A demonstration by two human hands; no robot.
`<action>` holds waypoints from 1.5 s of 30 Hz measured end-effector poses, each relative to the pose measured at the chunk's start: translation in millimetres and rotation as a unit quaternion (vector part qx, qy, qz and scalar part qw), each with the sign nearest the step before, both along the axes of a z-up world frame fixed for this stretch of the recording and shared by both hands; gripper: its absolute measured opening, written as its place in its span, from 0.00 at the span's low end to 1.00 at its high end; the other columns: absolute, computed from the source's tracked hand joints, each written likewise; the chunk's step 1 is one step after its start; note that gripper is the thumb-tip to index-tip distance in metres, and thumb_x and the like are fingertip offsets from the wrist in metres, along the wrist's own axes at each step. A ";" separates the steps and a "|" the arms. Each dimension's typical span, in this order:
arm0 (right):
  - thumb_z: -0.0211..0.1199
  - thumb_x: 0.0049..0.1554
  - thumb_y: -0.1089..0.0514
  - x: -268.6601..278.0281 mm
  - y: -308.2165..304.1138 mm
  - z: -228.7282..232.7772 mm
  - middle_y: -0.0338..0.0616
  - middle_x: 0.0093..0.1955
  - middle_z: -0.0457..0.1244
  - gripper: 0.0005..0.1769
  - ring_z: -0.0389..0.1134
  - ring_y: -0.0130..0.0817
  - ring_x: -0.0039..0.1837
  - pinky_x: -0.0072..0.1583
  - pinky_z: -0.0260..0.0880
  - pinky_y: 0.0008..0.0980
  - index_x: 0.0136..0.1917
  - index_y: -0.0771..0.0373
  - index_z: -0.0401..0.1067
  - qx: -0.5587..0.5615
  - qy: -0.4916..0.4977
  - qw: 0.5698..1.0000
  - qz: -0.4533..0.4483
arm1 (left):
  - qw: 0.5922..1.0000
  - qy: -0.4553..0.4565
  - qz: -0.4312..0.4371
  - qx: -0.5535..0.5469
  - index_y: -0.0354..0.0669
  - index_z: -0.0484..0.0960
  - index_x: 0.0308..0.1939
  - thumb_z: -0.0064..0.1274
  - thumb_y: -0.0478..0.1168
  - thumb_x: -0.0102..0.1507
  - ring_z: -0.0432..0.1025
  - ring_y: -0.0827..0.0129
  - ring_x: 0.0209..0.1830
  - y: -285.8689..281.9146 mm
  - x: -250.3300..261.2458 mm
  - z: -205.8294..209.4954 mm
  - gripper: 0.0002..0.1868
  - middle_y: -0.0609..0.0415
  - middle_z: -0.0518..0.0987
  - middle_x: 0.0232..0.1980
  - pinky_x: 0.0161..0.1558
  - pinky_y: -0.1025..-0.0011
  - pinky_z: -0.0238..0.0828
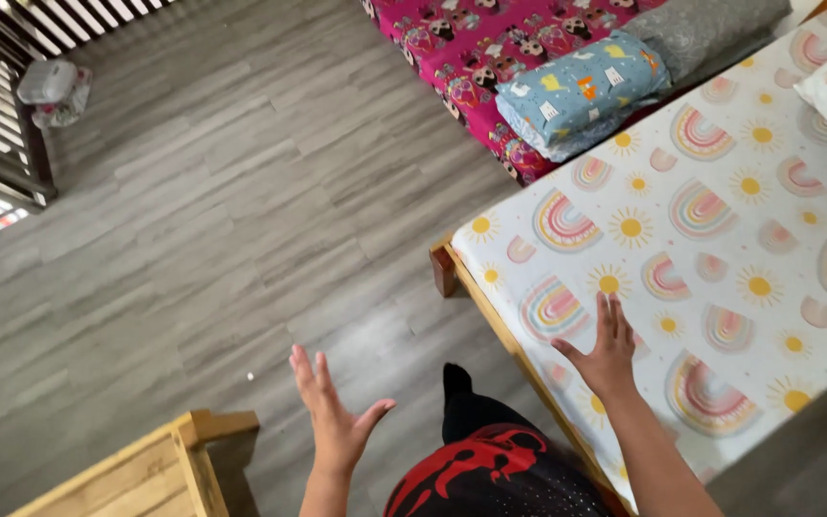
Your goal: Arranging pillows and smoothing bedsheets on multiple beds in a room.
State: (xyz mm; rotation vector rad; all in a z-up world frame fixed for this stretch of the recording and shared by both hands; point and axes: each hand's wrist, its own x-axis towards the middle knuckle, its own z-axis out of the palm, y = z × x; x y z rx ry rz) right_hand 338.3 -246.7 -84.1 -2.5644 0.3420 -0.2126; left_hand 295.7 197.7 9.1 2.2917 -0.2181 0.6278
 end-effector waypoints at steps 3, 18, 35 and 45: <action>0.64 0.43 0.22 82.5 14.9 -23.6 0.52 0.87 0.40 0.69 0.39 0.48 0.86 0.78 0.42 0.56 0.86 0.51 0.41 -0.051 -0.068 0.996 0.035 | 0.997 0.058 0.042 0.005 0.52 0.38 0.83 0.66 0.63 0.51 0.27 0.34 0.86 23.1 45.3 -10.8 0.68 0.36 0.31 0.86 0.77 0.35 0.30; 0.57 0.53 0.17 417.9 160.3 19.4 0.60 0.85 0.45 0.57 0.51 0.66 0.82 0.75 0.52 0.64 0.83 0.51 0.55 -0.163 -0.283 0.945 0.016 | 0.987 0.062 0.112 0.092 0.52 0.40 0.83 0.66 0.64 0.46 0.26 0.26 0.84 170.0 312.5 -26.1 0.70 0.30 0.31 0.85 0.74 0.28 0.32; 0.73 0.52 0.39 529.7 192.2 -22.0 0.50 0.88 0.34 0.63 0.41 0.63 0.84 0.74 0.46 0.70 0.87 0.38 0.34 0.007 -0.056 0.968 -0.243 | 0.961 0.036 -0.250 0.110 0.48 0.47 0.83 0.68 0.63 0.51 0.32 0.28 0.83 149.7 758.4 22.8 0.65 0.28 0.34 0.84 0.75 0.28 0.34; 0.67 0.56 0.32 665.8 106.3 -32.1 0.64 0.83 0.42 0.58 0.46 0.75 0.80 0.73 0.48 0.73 0.87 0.44 0.38 0.145 -0.073 0.944 -0.286 | 0.923 0.333 -0.189 0.043 0.55 0.47 0.83 0.64 0.46 0.61 0.34 0.48 0.85 31.6 906.2 -33.8 0.53 0.45 0.34 0.85 0.78 0.47 0.46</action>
